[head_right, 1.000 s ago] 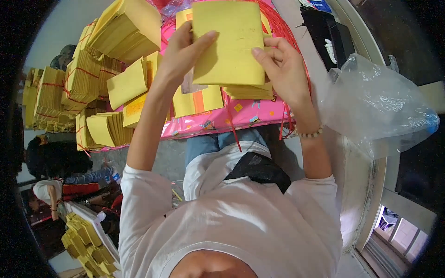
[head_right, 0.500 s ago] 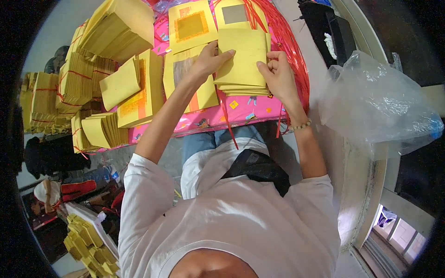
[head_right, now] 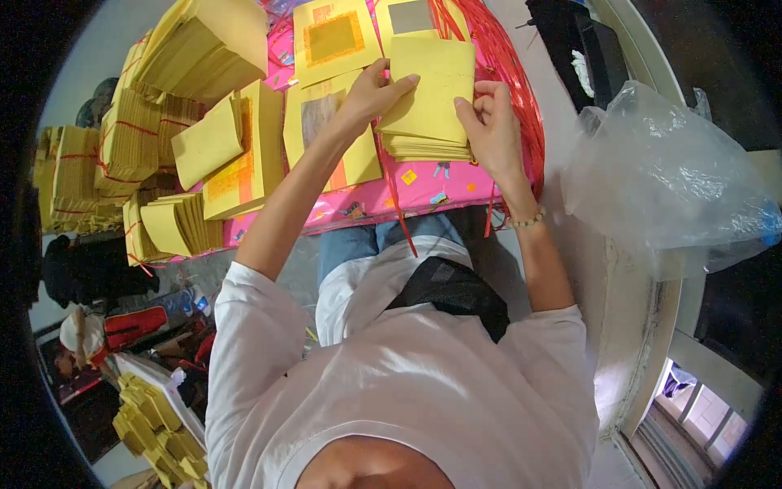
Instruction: Organizing and stacking yellow joss paper on a table.
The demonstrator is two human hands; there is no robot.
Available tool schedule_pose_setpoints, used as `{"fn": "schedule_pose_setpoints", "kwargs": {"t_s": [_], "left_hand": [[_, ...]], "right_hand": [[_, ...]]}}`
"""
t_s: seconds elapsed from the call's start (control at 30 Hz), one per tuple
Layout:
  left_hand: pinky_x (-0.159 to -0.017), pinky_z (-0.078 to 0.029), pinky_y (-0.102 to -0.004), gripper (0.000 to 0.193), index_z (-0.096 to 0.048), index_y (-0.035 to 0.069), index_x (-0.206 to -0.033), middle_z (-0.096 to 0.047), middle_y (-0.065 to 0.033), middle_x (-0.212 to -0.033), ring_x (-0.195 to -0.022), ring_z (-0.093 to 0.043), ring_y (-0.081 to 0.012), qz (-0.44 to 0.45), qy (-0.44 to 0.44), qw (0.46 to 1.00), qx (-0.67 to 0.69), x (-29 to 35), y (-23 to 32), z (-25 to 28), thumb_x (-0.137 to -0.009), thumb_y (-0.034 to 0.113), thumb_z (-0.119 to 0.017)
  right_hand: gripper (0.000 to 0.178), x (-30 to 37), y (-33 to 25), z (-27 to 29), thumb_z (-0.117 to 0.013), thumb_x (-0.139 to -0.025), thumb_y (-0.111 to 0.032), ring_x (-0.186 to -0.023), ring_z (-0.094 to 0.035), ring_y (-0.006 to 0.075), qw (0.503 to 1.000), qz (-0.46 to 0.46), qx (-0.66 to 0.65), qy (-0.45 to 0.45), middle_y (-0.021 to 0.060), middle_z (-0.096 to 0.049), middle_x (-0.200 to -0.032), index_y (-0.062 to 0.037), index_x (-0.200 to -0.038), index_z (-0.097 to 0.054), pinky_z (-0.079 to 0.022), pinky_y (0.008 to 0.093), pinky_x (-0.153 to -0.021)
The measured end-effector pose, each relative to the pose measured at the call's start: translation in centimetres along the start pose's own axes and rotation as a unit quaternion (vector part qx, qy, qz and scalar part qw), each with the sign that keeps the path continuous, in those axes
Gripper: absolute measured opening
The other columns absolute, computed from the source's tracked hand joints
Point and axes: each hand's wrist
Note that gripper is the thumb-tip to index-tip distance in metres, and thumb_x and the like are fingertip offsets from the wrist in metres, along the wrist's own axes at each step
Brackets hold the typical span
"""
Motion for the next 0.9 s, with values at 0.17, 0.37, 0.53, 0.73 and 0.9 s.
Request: {"fn": "schedule_pose_setpoints", "kwargs": {"t_s": [0.17, 0.37, 0.53, 0.73, 0.9], "left_hand": [[-0.08, -0.051, -0.0362, 0.061, -0.054, 0.0, -0.119, -0.067, -0.0158, -0.097, -0.089, -0.066, -0.0271, -0.02, 0.031, 0.997, -0.062, 0.9, 0.6, 0.1, -0.076, 0.042, -0.068], [-0.077, -0.051, -0.0419, 0.059, -0.053, -0.001, -0.118, -0.063, -0.0207, -0.099, -0.088, -0.064, -0.0351, -0.067, 0.054, 0.982, -0.168, 1.9, 1.9, -0.7, -0.076, 0.039, -0.069], [-0.071, -0.051, -0.0471, 0.064, -0.045, 0.0, -0.122, -0.047, -0.025, -0.108, -0.088, -0.059, -0.0415, -0.168, 0.155, 0.942, -0.245, 2.5, 0.9, -1.6, -0.078, 0.039, -0.07], [-0.076, -0.05, -0.0413, 0.065, -0.047, 0.002, -0.123, -0.051, -0.021, -0.107, -0.091, -0.06, -0.0358, -0.088, 0.135, 0.978, -0.129, 1.7, -1.2, -2.2, -0.077, 0.043, -0.07], [-0.078, -0.049, -0.0375, 0.061, -0.051, 0.0, -0.121, -0.057, -0.019, -0.103, -0.09, -0.061, -0.0288, -0.054, 0.109, 0.993, -0.002, 0.5, -3.8, -2.1, -0.078, 0.041, -0.068]], "right_hand": [[0.038, 0.6, -3.6, -0.2, -0.065, -0.083, -0.016, -0.086, -0.063, 0.0253, 0.928, 0.031, 0.369, 0.034, 0.0151, -0.057, -0.108, -0.0006, -0.115, -0.052, -0.051, 0.0345, -0.072], [0.047, -0.4, -0.1, 1.1, -0.056, -0.086, -0.016, -0.126, -0.042, 0.0332, 0.924, 0.159, 0.345, -0.045, 0.0171, -0.039, -0.137, -0.0032, -0.131, -0.048, -0.037, 0.0404, -0.103], [0.046, -0.4, 0.8, 1.1, -0.055, -0.086, -0.014, -0.127, -0.041, 0.0335, 0.927, 0.14, 0.345, -0.049, 0.0173, -0.037, -0.139, -0.002, -0.13, -0.048, -0.036, 0.0408, -0.103], [0.044, -0.7, 1.2, 1.1, -0.051, -0.089, -0.012, -0.131, -0.035, 0.0332, 0.944, 0.142, 0.289, -0.064, 0.0179, -0.032, -0.141, -0.0021, -0.132, -0.045, -0.033, 0.0396, -0.105], [0.041, -1.1, 1.2, 0.4, -0.049, -0.092, -0.011, -0.132, -0.032, 0.0322, 0.948, 0.165, 0.261, -0.08, 0.0175, -0.029, -0.142, -0.0022, -0.132, -0.044, -0.033, 0.0378, -0.105]]}}
Point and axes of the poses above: each hand's wrist, its own x-axis away from the middle knuckle, its own z-axis out of the back of the hand, y = z × x
